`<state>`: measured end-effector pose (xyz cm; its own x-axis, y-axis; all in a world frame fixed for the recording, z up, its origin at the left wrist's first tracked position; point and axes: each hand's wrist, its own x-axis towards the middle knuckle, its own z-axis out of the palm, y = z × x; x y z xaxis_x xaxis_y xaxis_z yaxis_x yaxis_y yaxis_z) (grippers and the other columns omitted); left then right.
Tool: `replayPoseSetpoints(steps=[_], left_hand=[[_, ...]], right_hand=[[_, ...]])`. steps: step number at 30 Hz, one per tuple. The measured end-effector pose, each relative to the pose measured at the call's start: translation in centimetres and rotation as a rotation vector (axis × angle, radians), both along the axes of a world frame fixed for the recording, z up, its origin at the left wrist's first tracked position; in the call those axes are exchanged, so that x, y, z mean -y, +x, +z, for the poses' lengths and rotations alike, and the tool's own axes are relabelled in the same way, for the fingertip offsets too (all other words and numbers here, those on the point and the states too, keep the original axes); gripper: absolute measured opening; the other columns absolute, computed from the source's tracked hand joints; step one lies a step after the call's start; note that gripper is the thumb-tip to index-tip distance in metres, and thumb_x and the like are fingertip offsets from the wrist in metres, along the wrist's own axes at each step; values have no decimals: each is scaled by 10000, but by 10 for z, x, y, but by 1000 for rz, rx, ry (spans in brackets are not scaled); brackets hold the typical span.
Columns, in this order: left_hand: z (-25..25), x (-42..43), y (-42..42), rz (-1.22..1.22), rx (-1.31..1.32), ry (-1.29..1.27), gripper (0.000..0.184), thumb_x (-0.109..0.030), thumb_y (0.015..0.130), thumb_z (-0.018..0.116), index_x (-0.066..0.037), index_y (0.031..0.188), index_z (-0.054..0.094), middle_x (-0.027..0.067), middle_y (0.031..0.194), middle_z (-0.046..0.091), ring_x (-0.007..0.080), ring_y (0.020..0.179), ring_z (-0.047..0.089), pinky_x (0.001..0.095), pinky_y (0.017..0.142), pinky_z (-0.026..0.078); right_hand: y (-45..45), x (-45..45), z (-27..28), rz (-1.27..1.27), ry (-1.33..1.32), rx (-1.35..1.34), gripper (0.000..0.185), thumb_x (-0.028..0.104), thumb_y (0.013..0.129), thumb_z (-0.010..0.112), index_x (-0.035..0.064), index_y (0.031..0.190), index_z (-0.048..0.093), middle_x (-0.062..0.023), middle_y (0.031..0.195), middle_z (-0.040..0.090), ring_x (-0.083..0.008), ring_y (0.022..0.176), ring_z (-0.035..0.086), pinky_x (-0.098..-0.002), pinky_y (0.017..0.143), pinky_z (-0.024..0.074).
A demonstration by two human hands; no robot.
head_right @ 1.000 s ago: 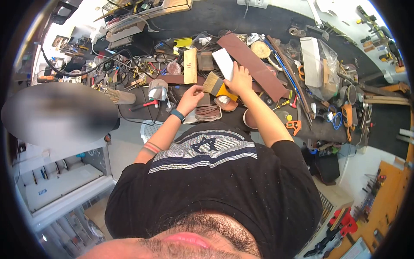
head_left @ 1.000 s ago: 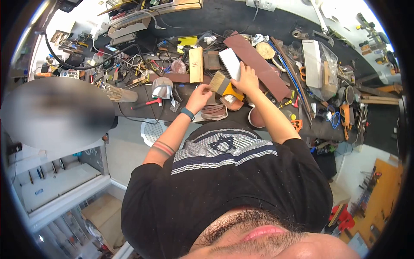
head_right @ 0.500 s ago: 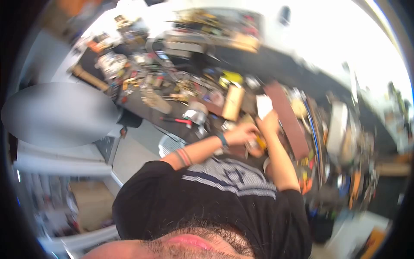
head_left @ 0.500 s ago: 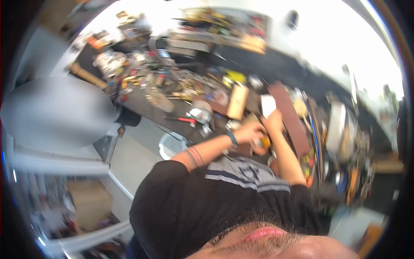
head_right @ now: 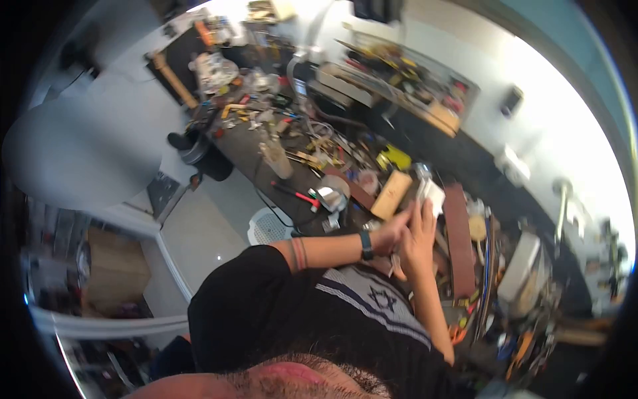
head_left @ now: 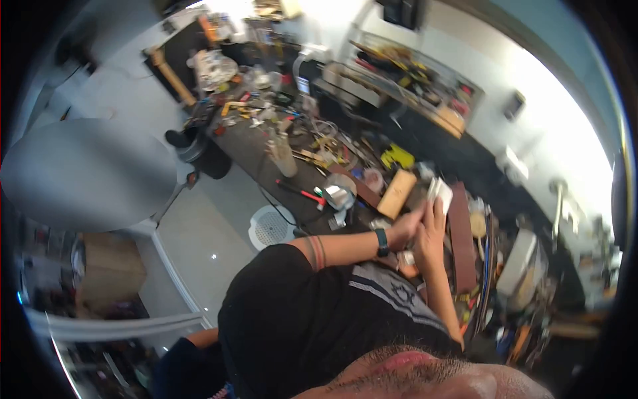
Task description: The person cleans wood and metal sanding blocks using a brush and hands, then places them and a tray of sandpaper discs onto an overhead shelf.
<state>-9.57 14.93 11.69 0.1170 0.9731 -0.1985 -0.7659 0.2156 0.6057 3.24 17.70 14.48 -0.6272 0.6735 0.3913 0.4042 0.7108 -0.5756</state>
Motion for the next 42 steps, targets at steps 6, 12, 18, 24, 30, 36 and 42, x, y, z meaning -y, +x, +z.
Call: replayPoseSetpoints(steps=[6, 12, 18, 24, 30, 36, 42], left_hand=[[40, 23, -29, -254, -58, -145, 702, -584, 1209, 331, -37, 1602, 529, 131, 1382, 739, 261, 1286, 710, 410, 1080, 594], [32, 53, -55, -244, 155, 88, 861, -671, 1176, 236, 10, 1665, 430, 221, 1553, 605, 314, 1107, 745, 463, 942, 668], [-15, 81, -107, 115, 233, -175, 665, -534, 1198, 347, -13, 1561, 546, 196, 1406, 707, 368, 1128, 748, 533, 995, 628], [-16, 128, -131, 353, 273, -183, 605, -503, 1195, 408, -39, 1549, 567, 170, 1366, 725, 340, 1176, 742, 509, 1012, 624], [-36, 153, -150, 361, 270, -229, 560, -464, 1186, 450, -26, 1505, 592, 157, 1326, 735, 331, 1174, 747, 523, 1013, 625], [-38, 154, -160, 302, -23, -229, 489, -369, 1156, 570, -40, 1516, 548, 156, 1282, 716, 292, 1099, 759, 437, 958, 658], [-30, 123, -128, 379, -113, -186, 657, -261, 1116, 652, -149, 1696, 367, 81, 1219, 629, 227, 1041, 726, 408, 908, 669]], right_hand=[[-11, -87, 44, -169, 301, -60, 636, 292, 1074, 604, 89, 1668, 504, -185, 1731, 467, -407, 1638, 368, -598, 1355, 207], [29, -123, -13, -288, -286, -348, 323, 209, 1084, 649, -2, 1320, 714, -173, 1179, 787, -289, 1040, 778, -414, 930, 595], [10, -81, -148, -256, -700, 217, 448, 347, 1004, 737, -13, 1270, 760, -257, 1211, 796, -393, 1173, 761, -473, 1035, 576], [-98, -97, -174, -354, -921, 432, 570, 526, 1009, 733, 1, 1226, 784, -167, 943, 837, -361, 986, 817, -489, 920, 612], [-129, -102, -203, -455, -737, 548, 744, 598, 932, 797, -37, 1312, 724, -244, 1202, 817, -386, 1190, 782, -515, 997, 605], [-122, -102, -200, -388, -752, 224, 636, 485, 970, 745, -44, 1319, 703, -293, 1259, 774, -430, 1194, 753, -492, 1020, 570], [-43, -47, -153, -228, -961, -234, 473, 332, 1121, 649, -49, 1401, 645, -183, 1264, 761, -230, 1170, 698, -373, 1040, 521]])
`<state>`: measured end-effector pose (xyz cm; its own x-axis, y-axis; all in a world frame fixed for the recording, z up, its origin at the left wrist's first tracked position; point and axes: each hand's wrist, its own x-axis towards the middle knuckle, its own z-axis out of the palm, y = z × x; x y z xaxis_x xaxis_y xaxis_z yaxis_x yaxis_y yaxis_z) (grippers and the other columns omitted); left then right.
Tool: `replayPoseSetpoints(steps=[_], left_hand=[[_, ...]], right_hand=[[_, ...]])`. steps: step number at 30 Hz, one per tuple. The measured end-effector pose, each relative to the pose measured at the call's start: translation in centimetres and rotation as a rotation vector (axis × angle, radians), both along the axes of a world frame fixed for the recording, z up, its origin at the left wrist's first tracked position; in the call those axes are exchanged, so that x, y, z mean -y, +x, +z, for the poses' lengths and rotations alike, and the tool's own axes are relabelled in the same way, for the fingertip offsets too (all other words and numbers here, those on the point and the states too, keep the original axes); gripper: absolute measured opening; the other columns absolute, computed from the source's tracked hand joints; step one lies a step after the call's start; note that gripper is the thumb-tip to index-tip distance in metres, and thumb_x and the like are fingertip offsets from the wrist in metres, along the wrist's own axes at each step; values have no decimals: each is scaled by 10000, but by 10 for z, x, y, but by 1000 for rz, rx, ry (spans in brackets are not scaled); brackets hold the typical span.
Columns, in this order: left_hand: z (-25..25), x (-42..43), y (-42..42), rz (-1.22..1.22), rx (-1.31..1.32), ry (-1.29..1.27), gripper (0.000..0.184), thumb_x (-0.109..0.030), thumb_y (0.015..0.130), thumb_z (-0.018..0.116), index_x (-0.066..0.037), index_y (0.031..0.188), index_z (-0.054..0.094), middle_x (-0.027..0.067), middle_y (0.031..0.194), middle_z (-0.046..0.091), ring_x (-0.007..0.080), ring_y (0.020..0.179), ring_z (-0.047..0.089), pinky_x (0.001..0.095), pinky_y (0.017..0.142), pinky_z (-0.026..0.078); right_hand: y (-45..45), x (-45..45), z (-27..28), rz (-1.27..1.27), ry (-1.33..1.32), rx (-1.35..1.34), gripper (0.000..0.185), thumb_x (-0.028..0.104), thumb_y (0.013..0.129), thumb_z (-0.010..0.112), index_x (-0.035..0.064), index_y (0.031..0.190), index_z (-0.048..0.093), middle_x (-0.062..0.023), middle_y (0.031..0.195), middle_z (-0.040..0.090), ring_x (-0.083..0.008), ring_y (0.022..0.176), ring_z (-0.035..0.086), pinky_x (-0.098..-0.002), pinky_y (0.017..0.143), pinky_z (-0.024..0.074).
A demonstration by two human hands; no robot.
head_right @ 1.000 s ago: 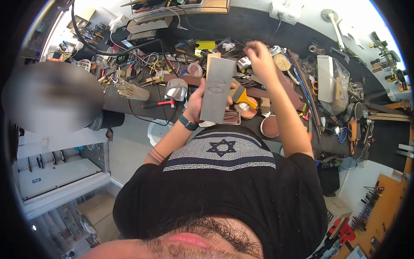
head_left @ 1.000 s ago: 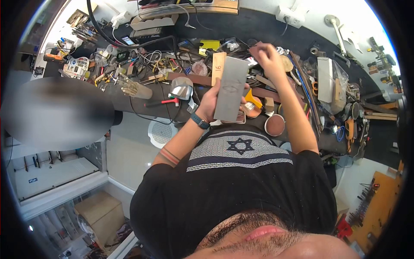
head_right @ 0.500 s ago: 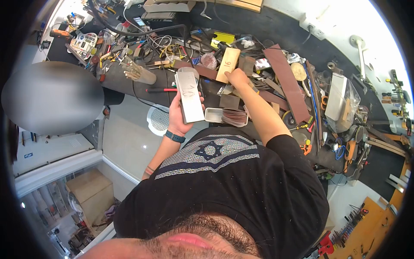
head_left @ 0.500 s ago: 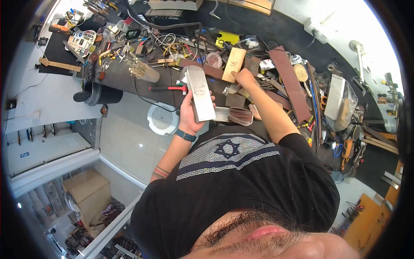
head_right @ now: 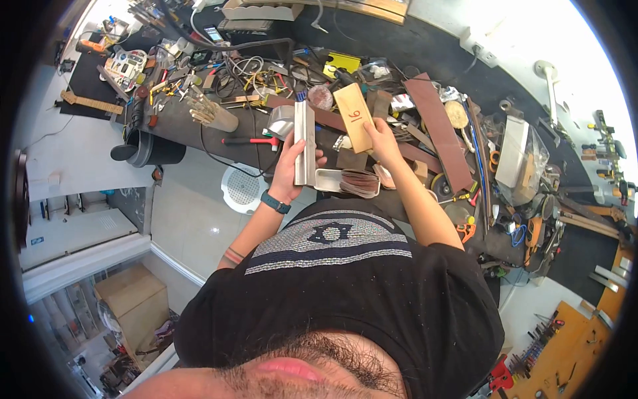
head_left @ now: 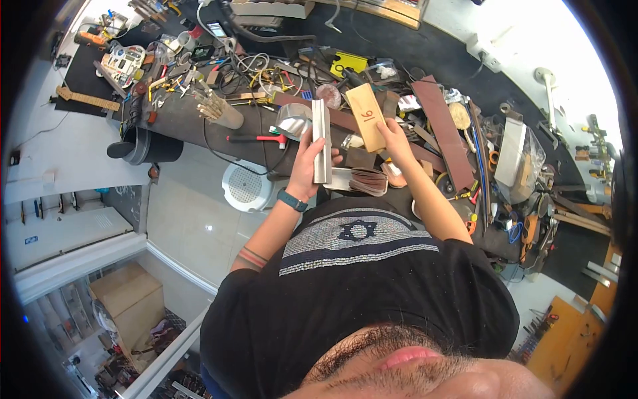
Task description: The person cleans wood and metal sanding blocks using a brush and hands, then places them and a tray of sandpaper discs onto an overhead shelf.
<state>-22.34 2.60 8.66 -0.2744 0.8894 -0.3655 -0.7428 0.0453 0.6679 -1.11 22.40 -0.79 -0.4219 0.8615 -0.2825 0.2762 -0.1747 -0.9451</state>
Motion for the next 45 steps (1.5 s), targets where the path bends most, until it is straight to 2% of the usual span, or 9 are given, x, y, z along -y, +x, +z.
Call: replayPoseSetpoints(steps=[3, 8, 14, 19, 22, 30, 35, 42, 45], left_hand=[[11, -24, 37, 54, -194, 1, 756, -216, 1077, 730, -93, 1707, 330, 106, 1262, 621, 201, 1098, 699, 393, 941, 641], [9, -56, 85, 28, -522, 77, 783, -252, 1078, 730, -70, 1713, 310, 146, 1375, 596, 206, 1243, 616, 356, 1065, 527], [18, -57, 93, -180, -336, 220, 793, -244, 1073, 716, -84, 1725, 294, 150, 1546, 560, 254, 1396, 592, 391, 1174, 502], [5, -41, 65, -344, 236, 135, 695, -289, 1067, 691, -66, 1666, 419, 183, 1505, 640, 333, 1327, 695, 484, 1096, 617], [32, -33, 68, -434, 229, 191, 709, -321, 1055, 692, -56, 1655, 424, 203, 1509, 642, 352, 1328, 699, 494, 1082, 626], [56, -41, 96, -478, -1137, 245, 1104, -235, 926, 870, -156, 1813, 218, 188, 1637, 507, 304, 1527, 493, 402, 1260, 404], [79, -42, 108, -487, -1276, 216, 1118, -273, 875, 884, -187, 1803, 265, 210, 1340, 509, 392, 1293, 592, 439, 1164, 488], [101, -20, 112, -393, -1298, 191, 1122, -317, 887, 885, -221, 1809, 253, 252, 1488, 527, 429, 1356, 601, 446, 1177, 482], [124, -19, 104, -359, -1231, 227, 1125, -278, 894, 874, -213, 1815, 231, 252, 1430, 601, 415, 1338, 615, 441, 1162, 483]], right_hand=[[26, 44, 48, -53, -120, -288, 453, 212, 1163, 610, -47, 1528, 538, -114, 1392, 704, -184, 1283, 632, -331, 1126, 473], [45, 103, 121, 259, 165, -170, 769, 285, 1166, 590, -76, 1743, 231, -270, 1778, 335, -330, 1648, 359, -405, 1332, 291], [79, 117, 151, 443, 459, -9, 947, 374, 1127, 639, -71, 1766, 100, -316, 1839, 138, -432, 1720, 153, -467, 1378, 183], [96, 100, 170, 513, 497, -99, 624, 253, 1065, 702, 83, 1645, 547, -237, 1698, 458, -411, 1545, 442, -488, 1308, 325], [91, 92, 170, 220, 145, -255, 656, 306, 1099, 675, 59, 1673, 474, -152, 1655, 522, -279, 1511, 511, -435, 1277, 383], [52, 87, 124, 39, -420, -623, 787, 445, 1071, 756, 23, 1638, 411, -145, 1491, 602, -240, 1339, 634, -392, 1099, 555], [53, 94, 118, -135, -548, -868, 580, 411, 1096, 725, 74, 1525, 526, -105, 1320, 698, -239, 1158, 730, -423, 989, 624], [43, 80, 143, -150, -503, -881, 540, 421, 1116, 691, 72, 1496, 531, -112, 1301, 696, -257, 1121, 746, -442, 892, 655], [30, 73, 163, -53, -428, -827, 645, 478, 1116, 675, 65, 1571, 476, -130, 1372, 657, -287, 1232, 701, -472, 1011, 624]])
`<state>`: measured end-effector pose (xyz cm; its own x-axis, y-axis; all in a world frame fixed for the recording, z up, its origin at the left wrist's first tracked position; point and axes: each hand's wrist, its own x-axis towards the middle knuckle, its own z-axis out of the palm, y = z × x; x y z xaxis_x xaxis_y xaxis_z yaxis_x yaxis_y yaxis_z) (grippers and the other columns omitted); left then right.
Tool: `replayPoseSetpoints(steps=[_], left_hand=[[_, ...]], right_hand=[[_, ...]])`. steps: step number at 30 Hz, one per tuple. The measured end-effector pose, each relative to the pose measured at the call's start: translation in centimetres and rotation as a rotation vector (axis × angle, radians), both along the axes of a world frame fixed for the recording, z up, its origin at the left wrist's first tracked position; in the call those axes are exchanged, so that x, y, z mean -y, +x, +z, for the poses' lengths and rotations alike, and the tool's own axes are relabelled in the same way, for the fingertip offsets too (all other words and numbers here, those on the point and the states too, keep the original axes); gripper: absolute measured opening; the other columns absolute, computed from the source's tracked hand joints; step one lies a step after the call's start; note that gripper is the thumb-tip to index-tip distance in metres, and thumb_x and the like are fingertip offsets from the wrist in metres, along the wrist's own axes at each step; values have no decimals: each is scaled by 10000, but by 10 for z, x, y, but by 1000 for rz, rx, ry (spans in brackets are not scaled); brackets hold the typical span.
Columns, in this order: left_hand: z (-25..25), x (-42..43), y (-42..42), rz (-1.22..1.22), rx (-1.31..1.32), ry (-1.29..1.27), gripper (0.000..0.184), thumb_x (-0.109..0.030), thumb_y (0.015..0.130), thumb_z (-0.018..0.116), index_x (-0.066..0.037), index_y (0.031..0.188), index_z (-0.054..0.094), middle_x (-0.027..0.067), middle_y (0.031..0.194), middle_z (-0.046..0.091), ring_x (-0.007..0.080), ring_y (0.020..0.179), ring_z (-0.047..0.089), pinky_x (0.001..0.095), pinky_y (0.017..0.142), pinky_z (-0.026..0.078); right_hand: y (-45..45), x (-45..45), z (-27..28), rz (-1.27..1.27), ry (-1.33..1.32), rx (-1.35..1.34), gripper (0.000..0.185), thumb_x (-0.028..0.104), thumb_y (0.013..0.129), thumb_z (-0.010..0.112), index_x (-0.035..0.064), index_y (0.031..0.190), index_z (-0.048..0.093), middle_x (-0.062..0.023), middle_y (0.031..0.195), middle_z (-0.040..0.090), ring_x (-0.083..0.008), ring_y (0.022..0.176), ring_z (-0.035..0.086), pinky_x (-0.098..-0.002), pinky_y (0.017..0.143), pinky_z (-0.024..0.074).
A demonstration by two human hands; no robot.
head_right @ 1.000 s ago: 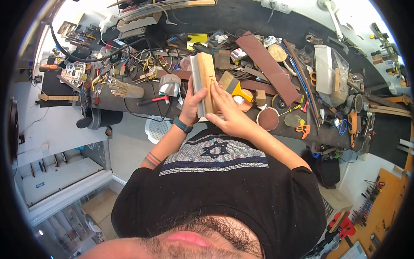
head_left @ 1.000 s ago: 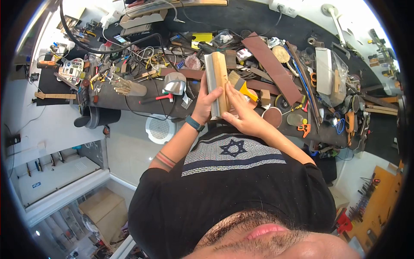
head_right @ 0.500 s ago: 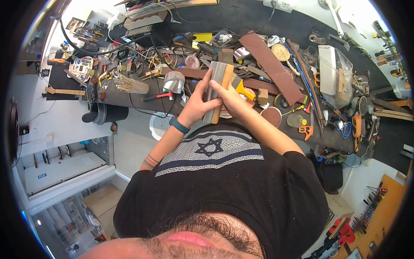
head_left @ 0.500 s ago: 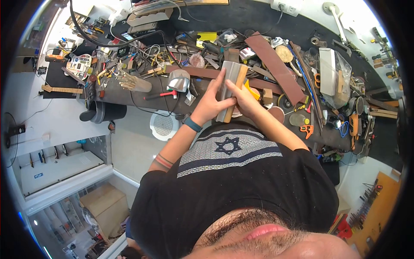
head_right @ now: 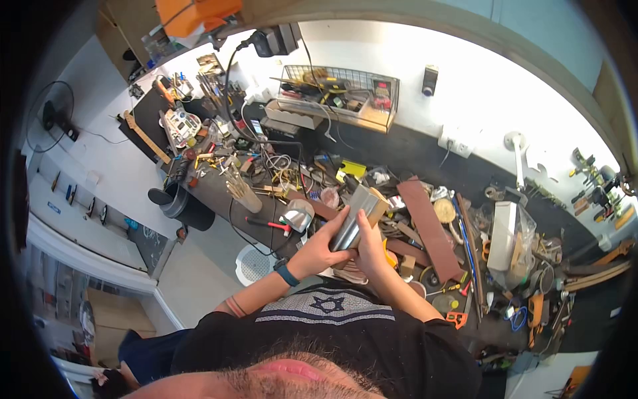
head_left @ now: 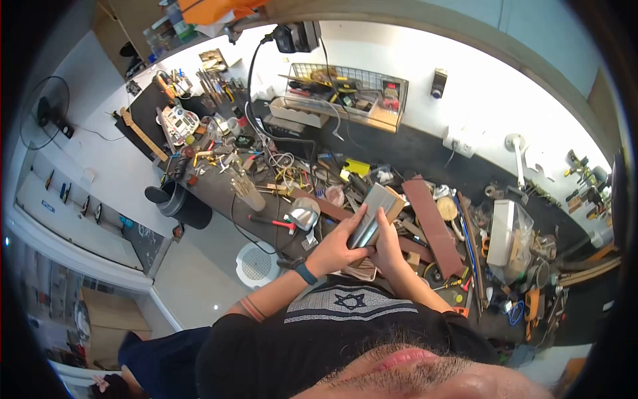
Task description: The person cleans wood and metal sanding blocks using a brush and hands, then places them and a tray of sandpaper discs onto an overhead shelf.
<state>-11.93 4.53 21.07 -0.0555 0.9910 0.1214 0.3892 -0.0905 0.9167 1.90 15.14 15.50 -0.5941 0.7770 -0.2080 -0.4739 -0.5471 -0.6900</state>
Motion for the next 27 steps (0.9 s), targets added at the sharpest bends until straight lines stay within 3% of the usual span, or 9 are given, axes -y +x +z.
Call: replayPoseSetpoints(steps=[1, 2, 3, 5, 8, 11, 13, 15, 27], left_hand=[[11, 2, -4, 6, -31, 23, 1124, -270, 896, 871, -211, 1816, 227, 254, 1428, 610, 413, 1339, 616, 439, 1162, 481], [28, 1, -9, -26, -59, 65, 1108, -152, 914, 859, -38, 1796, 199, 236, 1720, 440, 313, 1577, 456, 407, 1280, 361], [60, 3, -9, -32, -19, 125, 1090, -145, 923, 855, -10, 1787, 205, 227, 1735, 425, 318, 1589, 441, 403, 1298, 335], [113, 9, -11, 54, 51, 204, 1055, -153, 929, 859, -10, 1777, 248, 223, 1749, 405, 316, 1607, 412, 421, 1310, 326], [234, 20, -26, 225, -392, 405, 1008, -234, 951, 862, -64, 1772, 302, 237, 1660, 500, 312, 1488, 542, 440, 1245, 429], [351, 2, -34, 322, -568, 514, 878, -358, 993, 813, -141, 1741, 407, 268, 1450, 643, 321, 1306, 694, 439, 1146, 543], [422, -28, -47, 489, -722, 237, 760, -337, 1022, 781, -176, 1700, 478, 158, 1667, 543, 248, 1464, 593, 427, 1203, 492], [478, -68, -47, 435, -955, 147, 1006, -550, 978, 783, -114, 1771, 343, 200, 1654, 586, 361, 1465, 604, 435, 1221, 463], [498, -243, -107, 420, -1194, -366, 705, -515, 906, 836, -116, 1480, 747, 211, 1582, 648, 388, 1399, 627, 498, 1132, 501]], right_hand=[[-1, -1, 10, 25, 28, 6, 674, 497, 1114, 672, 63, 1587, 464, -134, 1388, 650, -293, 1260, 688, -480, 1046, 613], [1, -3, 38, 122, 59, -25, 782, 580, 1099, 657, 59, 1631, 416, -147, 1465, 621, -311, 1364, 641, -500, 1142, 556], [-1, -13, 34, 223, 247, -208, 917, 663, 1069, 650, 67, 1692, 339, -167, 1619, 518, -340, 1495, 544, -547, 1214, 493], [1, -5, 94, 252, 423, -366, 1046, 730, 1042, 633, 85, 1762, 232, -168, 1749, 365, -354, 1613, 399, -589, 1303, 365], [10, -12, 106, 347, 668, -384, 1091, 818, 1043, 508, 80, 1785, 199, -186, 1737, 407, -330, 1651, 338, -504, 1391, 119], [39, -16, 92, 587, 628, -139, 768, 530, 1150, 568, 42, 1709, 374, -179, 1643, 513, -308, 1533, 513, -482, 1305, 359], [53, -17, 67, 673, 583, -59, 637, 425, 1182, 547, 39, 1675, 427, -157, 1551, 585, -267, 1464, 568, -448, 1252, 417], [67, -12, 58, 708, 519, 8, 538, 338, 1187, 575, 21, 1616, 503, -127, 1433, 659, -222, 1377, 620, -399, 1189, 479], [178, 6, -10, 418, 230, 216, 432, 219, 1184, 555, -12, 1549, 550, -130, 1364, 685, -224, 1247, 687, -394, 1144, 525]])
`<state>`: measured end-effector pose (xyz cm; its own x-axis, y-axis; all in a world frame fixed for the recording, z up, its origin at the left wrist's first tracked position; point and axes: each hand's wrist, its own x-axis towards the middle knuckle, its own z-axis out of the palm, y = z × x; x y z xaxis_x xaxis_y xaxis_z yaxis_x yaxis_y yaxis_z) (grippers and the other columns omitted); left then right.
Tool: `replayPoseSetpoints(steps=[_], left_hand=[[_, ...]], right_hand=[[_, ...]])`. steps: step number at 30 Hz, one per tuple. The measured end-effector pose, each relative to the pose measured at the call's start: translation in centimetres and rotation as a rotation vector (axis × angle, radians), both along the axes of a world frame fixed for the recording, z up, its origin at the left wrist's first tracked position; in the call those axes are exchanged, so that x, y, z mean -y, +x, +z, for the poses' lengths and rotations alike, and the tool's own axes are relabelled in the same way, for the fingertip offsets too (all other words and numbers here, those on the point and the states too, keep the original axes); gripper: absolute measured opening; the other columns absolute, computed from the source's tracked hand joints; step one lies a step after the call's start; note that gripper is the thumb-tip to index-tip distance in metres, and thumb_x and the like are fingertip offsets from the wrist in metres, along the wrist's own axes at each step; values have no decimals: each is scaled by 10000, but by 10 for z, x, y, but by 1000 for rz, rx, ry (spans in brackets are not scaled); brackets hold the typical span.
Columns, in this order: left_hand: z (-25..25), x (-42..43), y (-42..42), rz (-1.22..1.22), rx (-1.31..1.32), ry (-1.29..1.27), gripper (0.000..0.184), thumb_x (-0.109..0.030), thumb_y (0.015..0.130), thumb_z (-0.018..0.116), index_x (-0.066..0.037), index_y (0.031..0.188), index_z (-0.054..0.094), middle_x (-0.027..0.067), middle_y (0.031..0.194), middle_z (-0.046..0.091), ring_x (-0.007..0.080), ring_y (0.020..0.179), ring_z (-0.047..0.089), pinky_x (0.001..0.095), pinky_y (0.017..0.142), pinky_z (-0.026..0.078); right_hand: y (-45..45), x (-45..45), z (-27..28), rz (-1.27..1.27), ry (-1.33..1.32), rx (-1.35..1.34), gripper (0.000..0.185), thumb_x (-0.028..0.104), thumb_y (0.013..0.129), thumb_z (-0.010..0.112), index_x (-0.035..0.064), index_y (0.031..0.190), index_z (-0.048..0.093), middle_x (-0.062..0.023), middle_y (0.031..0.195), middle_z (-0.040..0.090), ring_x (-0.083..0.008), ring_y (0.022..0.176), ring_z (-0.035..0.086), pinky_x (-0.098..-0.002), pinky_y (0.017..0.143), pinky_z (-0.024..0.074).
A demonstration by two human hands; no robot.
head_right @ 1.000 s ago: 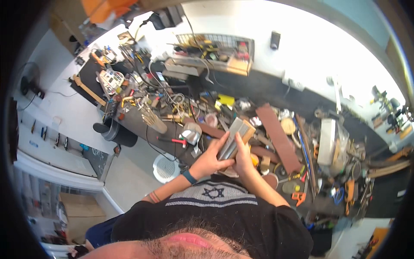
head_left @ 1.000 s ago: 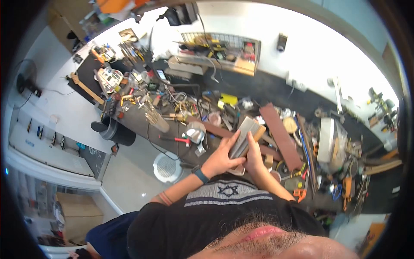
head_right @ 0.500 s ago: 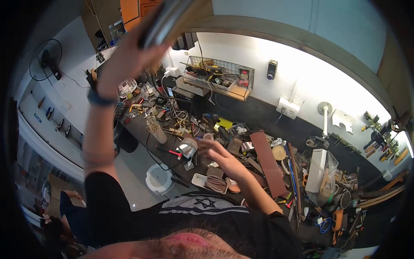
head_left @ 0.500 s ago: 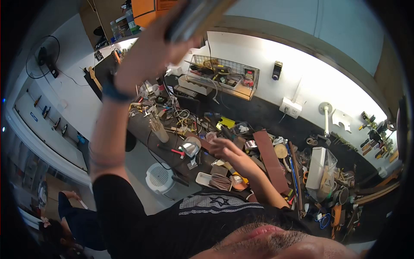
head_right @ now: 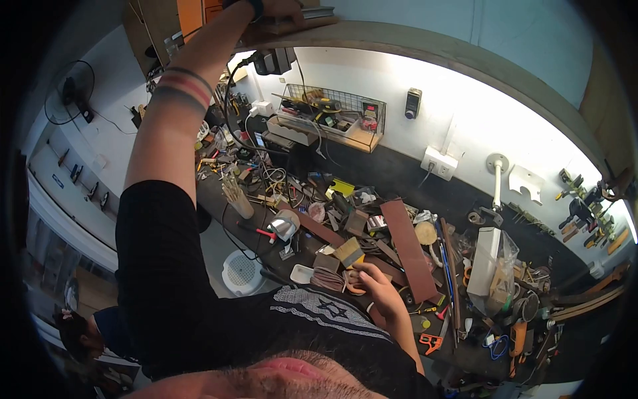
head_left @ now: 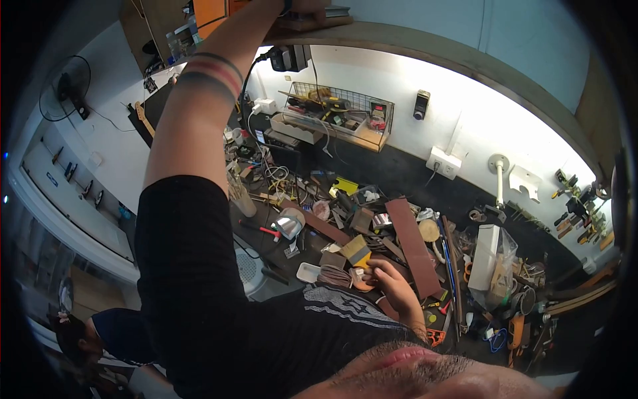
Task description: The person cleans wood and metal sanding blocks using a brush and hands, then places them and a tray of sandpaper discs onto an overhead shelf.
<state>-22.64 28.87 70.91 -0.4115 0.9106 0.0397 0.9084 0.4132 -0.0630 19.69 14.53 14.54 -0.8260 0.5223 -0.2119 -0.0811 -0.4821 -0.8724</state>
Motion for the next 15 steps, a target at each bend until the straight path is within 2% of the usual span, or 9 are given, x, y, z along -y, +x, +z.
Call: replayPoseSetpoints(steps=[2, 3, 7, 10, 13, 15], left_hand=[[-3, 8, 5, 12, -3, -21, 690, -525, 920, 824, -117, 1472, 752, 218, 1576, 651, 394, 1394, 630, 521, 1127, 500], [-7, 20, 17, 15, -45, -9, 697, -538, 929, 816, -115, 1478, 746, 220, 1578, 648, 397, 1397, 629, 531, 1129, 498], [-8, 18, 27, 108, -178, -1, 743, -597, 966, 779, -119, 1531, 701, 209, 1611, 625, 394, 1453, 596, 562, 1164, 473], [-16, 5, 3, -84, -112, 91, 779, -633, 992, 740, -125, 1576, 657, 195, 1627, 616, 393, 1485, 577, 562, 1193, 457], [-20, 14, 17, -67, -161, 156, 760, -605, 1015, 711, -125, 1599, 633, 180, 1638, 610, 387, 1473, 594, 548, 1204, 458], [-22, -4, -2, -86, -179, 125, 731, -597, 1026, 691, -111, 1571, 657, 179, 1616, 630, 379, 1459, 608, 536, 1189, 475]], right_hand=[[9, 4, -12, -27, -13, 42, 425, 205, 1184, 550, -13, 1549, 549, -125, 1342, 686, -218, 1226, 693, -392, 1134, 532], [8, 6, -16, -47, -13, 46, 368, 196, 1193, 542, 4, 1504, 590, -88, 1273, 721, -174, 1172, 709, -354, 1079, 545], [-3, 13, -6, -42, 42, 119, 355, 186, 1195, 539, 14, 1499, 600, -72, 1258, 704, -137, 1123, 662, -331, 1064, 515], [-11, 10, -20, -13, 125, 179, 360, 186, 1192, 544, 9, 1501, 599, -66, 1256, 695, -127, 1114, 650, -327, 1057, 513], [-18, 5, -43, -14, 94, 160, 379, 214, 1183, 572, -3, 1492, 606, -66, 1254, 692, -128, 1104, 647, -324, 1049, 519], [-21, 7, -43, 15, 177, 211, 393, 232, 1173, 594, -10, 1483, 612, -73, 1272, 698, -135, 1118, 655, -329, 1047, 527]])
